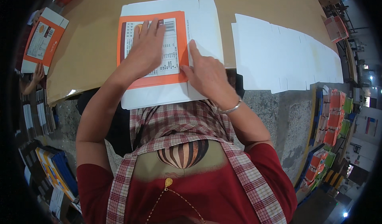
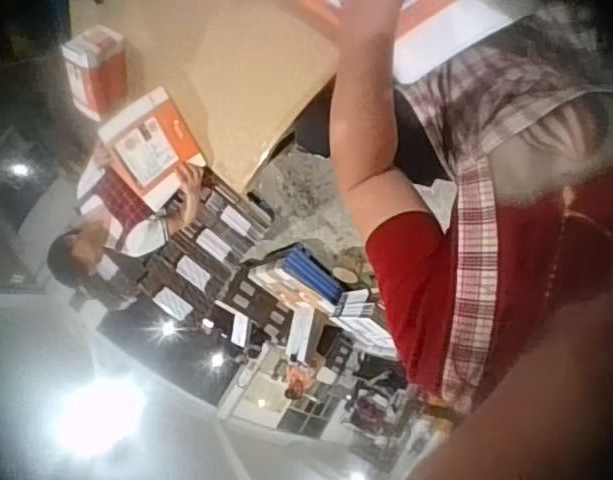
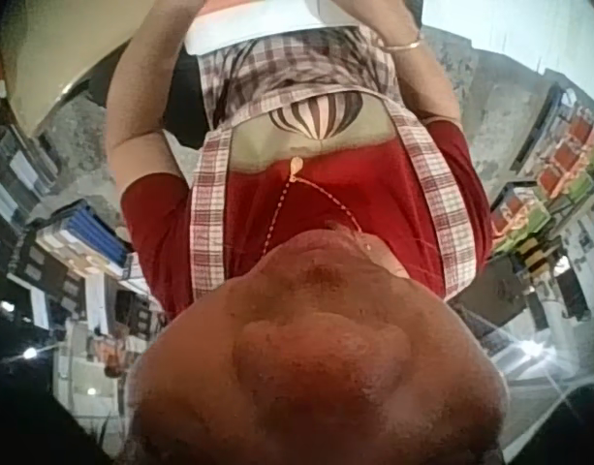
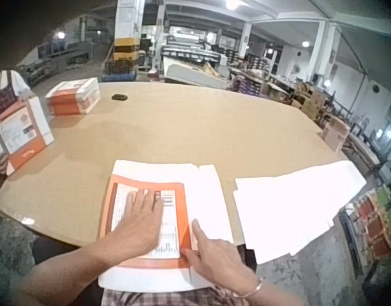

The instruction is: Organizing and stacking flat cardboard packaging sleeves on a workbench.

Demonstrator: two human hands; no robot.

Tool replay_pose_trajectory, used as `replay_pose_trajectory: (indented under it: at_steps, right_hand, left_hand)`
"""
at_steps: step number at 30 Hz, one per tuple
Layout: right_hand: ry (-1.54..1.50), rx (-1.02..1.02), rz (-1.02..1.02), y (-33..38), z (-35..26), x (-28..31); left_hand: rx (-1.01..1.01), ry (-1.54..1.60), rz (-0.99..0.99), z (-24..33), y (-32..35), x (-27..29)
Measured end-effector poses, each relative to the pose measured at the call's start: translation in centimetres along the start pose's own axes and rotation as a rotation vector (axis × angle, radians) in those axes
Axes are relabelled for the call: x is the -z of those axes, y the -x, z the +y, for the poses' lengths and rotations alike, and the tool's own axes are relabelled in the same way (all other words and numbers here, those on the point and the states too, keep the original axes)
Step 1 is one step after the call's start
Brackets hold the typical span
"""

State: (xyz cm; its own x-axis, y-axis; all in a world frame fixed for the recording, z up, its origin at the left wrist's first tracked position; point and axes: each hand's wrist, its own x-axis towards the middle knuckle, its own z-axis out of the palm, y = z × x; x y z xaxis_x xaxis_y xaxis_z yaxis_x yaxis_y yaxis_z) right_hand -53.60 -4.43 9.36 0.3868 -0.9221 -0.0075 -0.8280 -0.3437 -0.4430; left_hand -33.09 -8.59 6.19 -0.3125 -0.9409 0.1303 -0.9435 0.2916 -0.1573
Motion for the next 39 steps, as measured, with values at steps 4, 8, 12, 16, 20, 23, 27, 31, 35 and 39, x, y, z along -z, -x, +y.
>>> replay_pose_trajectory:
  at_steps: [4,8,12,16,20,23,27,31,35,39]
  right_hand:
    - [-0.331,-0.040,0.568,-0.8,5.8,1.0]
    - [-1.195,-0.158,0.230,-4.2,11.5,-1.7]
    - [-0.605,0.122,0.201,-5.9,6.7,-1.5]
    - [0.057,0.206,0.211,-6.1,3.7,-3.8]
    - [0.379,0.202,0.299,-5.2,3.4,-4.7]
    - [0.358,0.230,0.305,-5.1,3.5,-4.6]
    - [0.374,0.274,0.300,-2.8,3.2,-3.9]
    - [0.049,0.227,0.187,0.5,7.4,1.0]
    - [0.608,-0.309,-0.126,3.3,11.2,4.2]
    - [0.495,-0.326,-0.430,3.0,10.6,4.6]
  left_hand:
    - [0.099,0.291,-0.001,2.5,0.9,0.0]
    - [0.073,0.208,-0.014,2.8,0.9,-0.9]
    - [0.098,0.199,0.026,2.6,1.4,-2.0]
    - [0.095,0.182,0.056,2.8,1.1,-1.7]
    - [0.132,0.238,0.132,2.7,0.8,-1.6]
    - [0.120,0.270,0.160,2.9,0.7,-1.9]
    - [0.028,0.196,0.117,3.2,0.6,-2.2]
    - [0.052,0.148,0.102,2.9,0.8,-2.1]
    - [0.056,0.087,0.081,2.8,0.5,-1.8]
    - [0.064,0.056,0.059,2.7,0.3,-2.2]
